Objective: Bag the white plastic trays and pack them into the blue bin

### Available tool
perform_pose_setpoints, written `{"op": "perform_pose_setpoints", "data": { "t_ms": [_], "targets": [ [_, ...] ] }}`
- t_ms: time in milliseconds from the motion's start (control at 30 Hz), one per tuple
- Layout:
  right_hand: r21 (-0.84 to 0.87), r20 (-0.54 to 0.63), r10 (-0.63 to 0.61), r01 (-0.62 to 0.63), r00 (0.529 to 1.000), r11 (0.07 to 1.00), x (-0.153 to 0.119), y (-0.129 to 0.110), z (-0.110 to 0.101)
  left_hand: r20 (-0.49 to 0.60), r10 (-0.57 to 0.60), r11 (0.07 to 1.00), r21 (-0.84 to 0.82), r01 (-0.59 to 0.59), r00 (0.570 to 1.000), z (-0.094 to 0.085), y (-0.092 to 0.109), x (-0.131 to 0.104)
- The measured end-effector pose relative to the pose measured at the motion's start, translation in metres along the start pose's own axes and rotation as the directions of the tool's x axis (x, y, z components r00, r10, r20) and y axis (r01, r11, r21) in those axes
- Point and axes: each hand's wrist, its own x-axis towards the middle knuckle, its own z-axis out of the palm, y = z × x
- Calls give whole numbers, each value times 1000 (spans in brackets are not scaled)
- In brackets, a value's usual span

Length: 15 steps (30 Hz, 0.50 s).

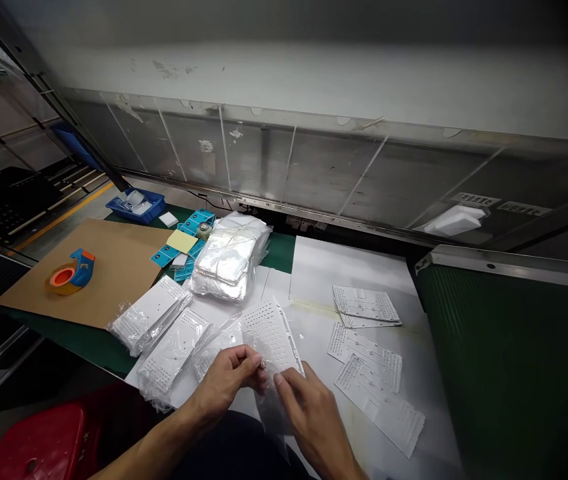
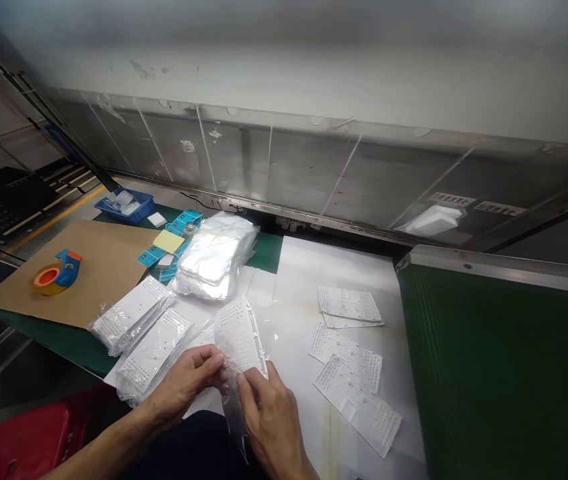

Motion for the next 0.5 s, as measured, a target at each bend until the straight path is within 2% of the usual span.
{"op": "perform_pose_setpoints", "data": {
  "t_ms": [100, 167, 200, 267, 300, 367, 400, 433, 500],
  "targets": [
    [-38, -34, 29, -30, 999, 999, 2, 6, 4, 94, -86, 981, -166, 101, 992, 1, -1, -4],
    [-48, -39, 46, -48, 998, 998, 5, 7, 5, 170, -124, 971, -183, 155, 978, 1, -1, -5],
    [-39, -37, 60, -61, 998, 997, 8, 8, 4, 188, -131, 979, -129, 157, 973, 0, -1, -5],
    [28, -26, 93, -93, 995, 995, 12, 13, -4, 144, -89, 991, 110, 73, 986, -4, 0, -2],
    [79, -33, 120, -117, 992, 990, 13, 19, -11, 88, -31, 962, 273, 6, 996, -7, 0, 1],
    [173, -100, 219, -200, 971, 964, 9, 35, -30, -34, 123, 829, 553, -84, 992, -13, 0, 9],
    [214, -149, 292, -257, 945, 942, 5, 45, -40, -76, 177, 775, 625, -92, 981, -16, 0, 13],
    [258, -196, 368, -314, 909, 914, -1, 54, -49, -102, 190, 758, 647, -80, 977, -19, 0, 18],
    [398, -249, 474, -357, 845, 845, -17, 68, -60, -118, 132, 815, 578, -40, 984, -20, 0, 29]
  ]
}}
